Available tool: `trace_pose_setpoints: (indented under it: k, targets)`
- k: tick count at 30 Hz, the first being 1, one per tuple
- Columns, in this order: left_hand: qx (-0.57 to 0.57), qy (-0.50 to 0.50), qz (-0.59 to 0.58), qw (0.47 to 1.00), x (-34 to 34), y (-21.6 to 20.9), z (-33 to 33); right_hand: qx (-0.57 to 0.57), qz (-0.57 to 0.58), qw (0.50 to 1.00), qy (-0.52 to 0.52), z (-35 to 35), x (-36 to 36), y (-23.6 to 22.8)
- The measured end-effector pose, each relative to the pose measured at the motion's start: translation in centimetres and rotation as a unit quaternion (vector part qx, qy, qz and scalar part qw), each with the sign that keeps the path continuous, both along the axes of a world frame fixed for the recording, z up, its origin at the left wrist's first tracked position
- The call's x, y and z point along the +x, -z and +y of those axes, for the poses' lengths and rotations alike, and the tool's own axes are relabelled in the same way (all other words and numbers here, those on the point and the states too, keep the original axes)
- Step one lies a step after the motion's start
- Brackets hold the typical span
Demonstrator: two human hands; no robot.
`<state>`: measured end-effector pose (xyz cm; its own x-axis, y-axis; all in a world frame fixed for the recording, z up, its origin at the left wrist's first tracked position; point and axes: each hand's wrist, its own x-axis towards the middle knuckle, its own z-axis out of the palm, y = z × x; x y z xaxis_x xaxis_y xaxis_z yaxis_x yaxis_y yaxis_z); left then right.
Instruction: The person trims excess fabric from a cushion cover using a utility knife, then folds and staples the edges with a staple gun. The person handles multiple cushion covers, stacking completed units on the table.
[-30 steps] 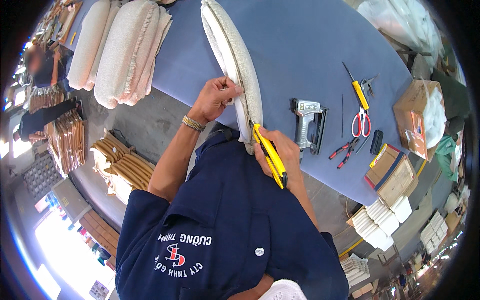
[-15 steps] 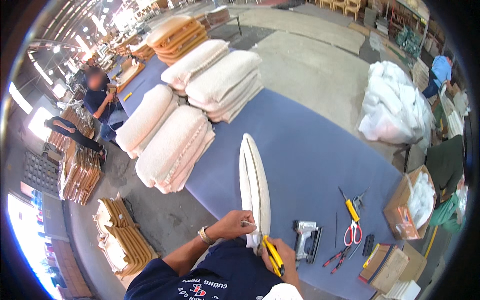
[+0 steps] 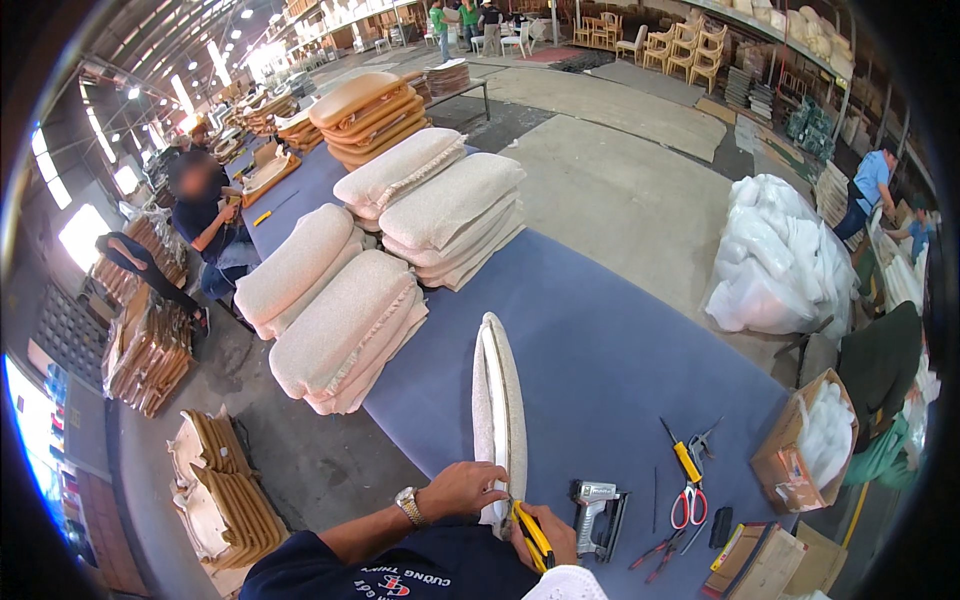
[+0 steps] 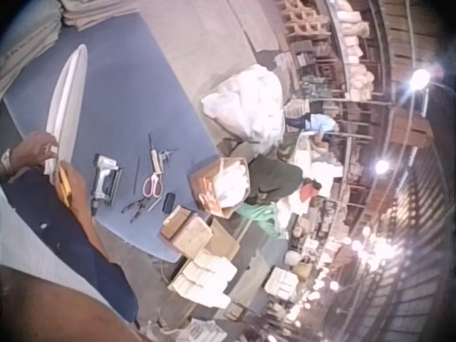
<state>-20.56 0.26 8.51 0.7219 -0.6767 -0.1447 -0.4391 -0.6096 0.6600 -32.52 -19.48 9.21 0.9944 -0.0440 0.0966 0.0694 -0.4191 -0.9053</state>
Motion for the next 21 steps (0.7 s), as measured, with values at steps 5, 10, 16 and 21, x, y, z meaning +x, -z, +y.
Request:
trace_pose_setpoints:
  k: [5, 10, 16, 21]
  targets:
    - [-0.003, -0.031, -0.019, 0.999, -1.0, -0.2, 0.3, -0.025, -0.016, 1.000, -0.009, -0.1, 0.2, -0.5]
    - [-0.009, -0.063, 0.017, 0.998, -1.5, -0.8, 0.2, 0.000, 0.006, 1.000, -0.005, 0.1, 0.0, -0.3]
    - [0.008, -0.017, 0.013, 1.000, -1.1, -1.2, 0.2, -0.025, -0.018, 0.999, -0.012, 0.1, 0.1, -0.4]
    - [0.012, 0.003, 0.033, 0.999, -1.6, -2.0, -0.5, -0.036, -0.034, 0.999, -0.018, 0.0, 0.3, -0.2]
